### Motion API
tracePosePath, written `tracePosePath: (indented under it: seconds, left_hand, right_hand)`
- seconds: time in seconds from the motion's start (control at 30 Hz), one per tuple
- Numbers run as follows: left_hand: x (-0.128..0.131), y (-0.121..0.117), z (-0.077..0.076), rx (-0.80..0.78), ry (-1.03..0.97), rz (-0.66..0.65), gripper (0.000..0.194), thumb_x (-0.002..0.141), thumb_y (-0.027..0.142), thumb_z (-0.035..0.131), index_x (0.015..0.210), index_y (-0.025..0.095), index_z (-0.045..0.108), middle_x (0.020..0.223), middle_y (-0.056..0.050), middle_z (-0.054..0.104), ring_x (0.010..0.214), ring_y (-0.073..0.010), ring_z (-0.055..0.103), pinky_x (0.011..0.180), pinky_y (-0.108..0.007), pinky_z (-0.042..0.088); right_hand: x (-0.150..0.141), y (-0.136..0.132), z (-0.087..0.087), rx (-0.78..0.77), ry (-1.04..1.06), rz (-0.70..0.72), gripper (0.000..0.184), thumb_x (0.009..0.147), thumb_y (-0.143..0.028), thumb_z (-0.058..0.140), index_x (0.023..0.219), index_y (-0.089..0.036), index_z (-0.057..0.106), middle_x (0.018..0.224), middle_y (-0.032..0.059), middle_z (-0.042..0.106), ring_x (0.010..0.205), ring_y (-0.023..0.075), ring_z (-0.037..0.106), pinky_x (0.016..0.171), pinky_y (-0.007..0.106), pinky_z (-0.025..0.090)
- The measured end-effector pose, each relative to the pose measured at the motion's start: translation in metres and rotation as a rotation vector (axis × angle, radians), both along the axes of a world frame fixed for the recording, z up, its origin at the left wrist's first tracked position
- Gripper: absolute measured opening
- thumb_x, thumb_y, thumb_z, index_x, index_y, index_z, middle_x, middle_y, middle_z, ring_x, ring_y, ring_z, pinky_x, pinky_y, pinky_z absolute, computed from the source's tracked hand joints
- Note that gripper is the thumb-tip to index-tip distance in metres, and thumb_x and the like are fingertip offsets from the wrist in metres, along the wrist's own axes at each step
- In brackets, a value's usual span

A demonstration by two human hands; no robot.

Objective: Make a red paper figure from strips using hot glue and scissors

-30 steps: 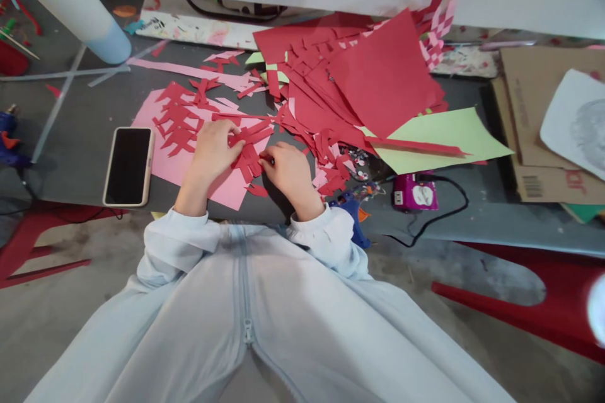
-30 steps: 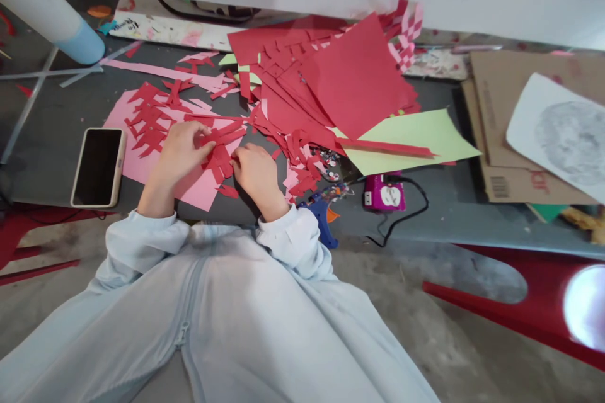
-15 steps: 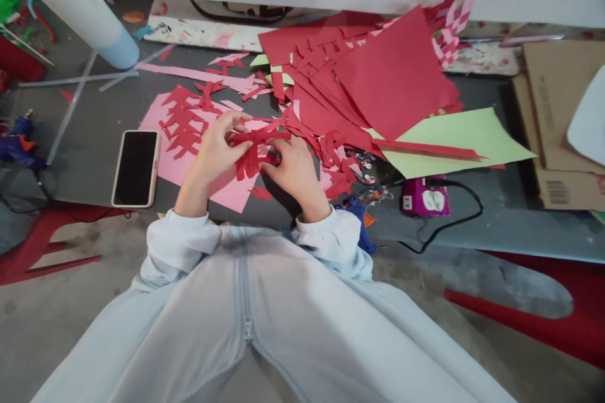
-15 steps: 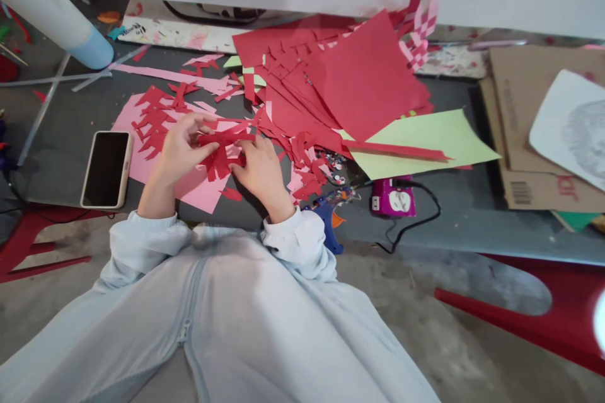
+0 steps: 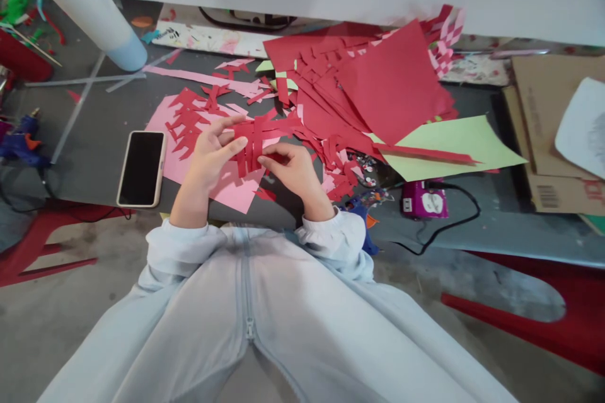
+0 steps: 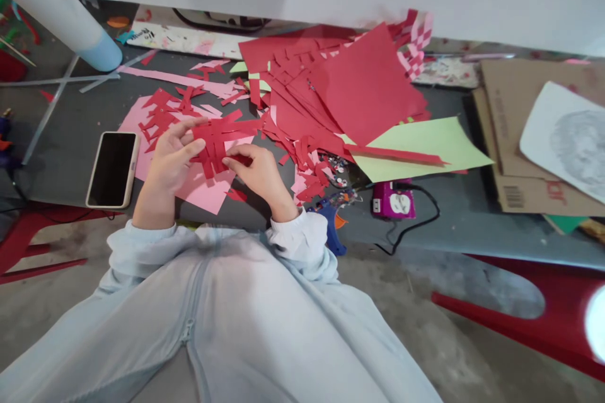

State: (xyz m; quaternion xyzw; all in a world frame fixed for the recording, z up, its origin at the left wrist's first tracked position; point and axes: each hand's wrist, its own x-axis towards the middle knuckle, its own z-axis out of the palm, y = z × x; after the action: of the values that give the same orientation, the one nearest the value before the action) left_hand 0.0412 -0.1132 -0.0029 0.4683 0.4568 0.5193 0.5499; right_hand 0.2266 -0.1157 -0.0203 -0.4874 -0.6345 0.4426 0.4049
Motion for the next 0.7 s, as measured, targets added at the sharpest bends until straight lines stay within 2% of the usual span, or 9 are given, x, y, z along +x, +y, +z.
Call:
tracePosePath:
  seconds: [0.1,0.2,0.3,0.4,0.6,0.7]
  left_hand:
    - [0.001,-0.011,-0.006,-0.047,-0.005,-0.001,0.049,0.064,0.046,0.090,0.100,0.018,0.073,0.097,-0.008,0.077,0.093,-0.0232,0.074,0.083,-0.033,0.059]
    - [0.005,-0.021,-0.009,-0.131,0.051,0.033,0.044,0.061,0.046,0.091,0.088,0.015,0.077,0.085,-0.007,0.078,0.076,-0.0185,0.072,0.070,-0.028,0.056]
    - [0.009,-0.027,-0.007,-0.234,0.059,0.065,0.045,0.058,0.048,0.091,0.083,0.013,0.078,0.078,-0.006,0.077,0.067,-0.0160,0.069,0.063,-0.025,0.055]
    - [0.012,-0.031,-0.003,-0.301,0.044,0.058,0.047,0.056,0.051,0.091,0.080,0.012,0.079,0.073,-0.007,0.076,0.066,-0.0170,0.070,0.064,-0.027,0.057]
    - [0.011,-0.033,-0.005,-0.285,0.066,0.086,0.044,0.057,0.050,0.090,0.074,0.012,0.078,0.068,-0.006,0.074,0.061,-0.0149,0.068,0.058,-0.024,0.054]
    - [0.010,-0.034,-0.008,-0.301,0.050,0.058,0.043,0.059,0.051,0.089,0.074,0.012,0.078,0.066,-0.007,0.074,0.058,-0.0141,0.066,0.056,-0.024,0.053]
  right_hand:
    - [-0.003,0.000,-0.002,0.021,0.035,-0.024,0.012,0.077,-0.031,0.071,0.075,-0.020,0.074,0.076,0.0024,0.075,0.071,0.0177,0.066,0.071,0.031,0.051]
    - [-0.005,0.001,-0.005,0.047,0.060,-0.036,0.013,0.078,-0.032,0.072,0.075,-0.019,0.074,0.077,0.0031,0.076,0.073,0.0183,0.067,0.073,0.032,0.052]
    - [-0.007,0.001,-0.008,0.098,0.089,-0.046,0.010,0.077,-0.029,0.073,0.076,-0.019,0.076,0.079,0.0039,0.076,0.075,0.0189,0.068,0.074,0.033,0.053]
    - [-0.010,0.001,-0.008,0.122,0.094,-0.041,0.006,0.076,-0.025,0.073,0.075,-0.020,0.076,0.077,0.0034,0.075,0.075,0.0186,0.068,0.073,0.032,0.053]
    - [-0.014,0.002,-0.005,0.052,0.103,-0.055,0.007,0.076,-0.026,0.073,0.073,-0.020,0.077,0.077,0.0029,0.076,0.073,0.0177,0.068,0.074,0.033,0.054]
    - [-0.015,0.006,-0.003,0.009,0.126,-0.089,0.009,0.075,-0.028,0.073,0.073,-0.020,0.077,0.077,0.0029,0.077,0.073,0.0182,0.068,0.073,0.033,0.054]
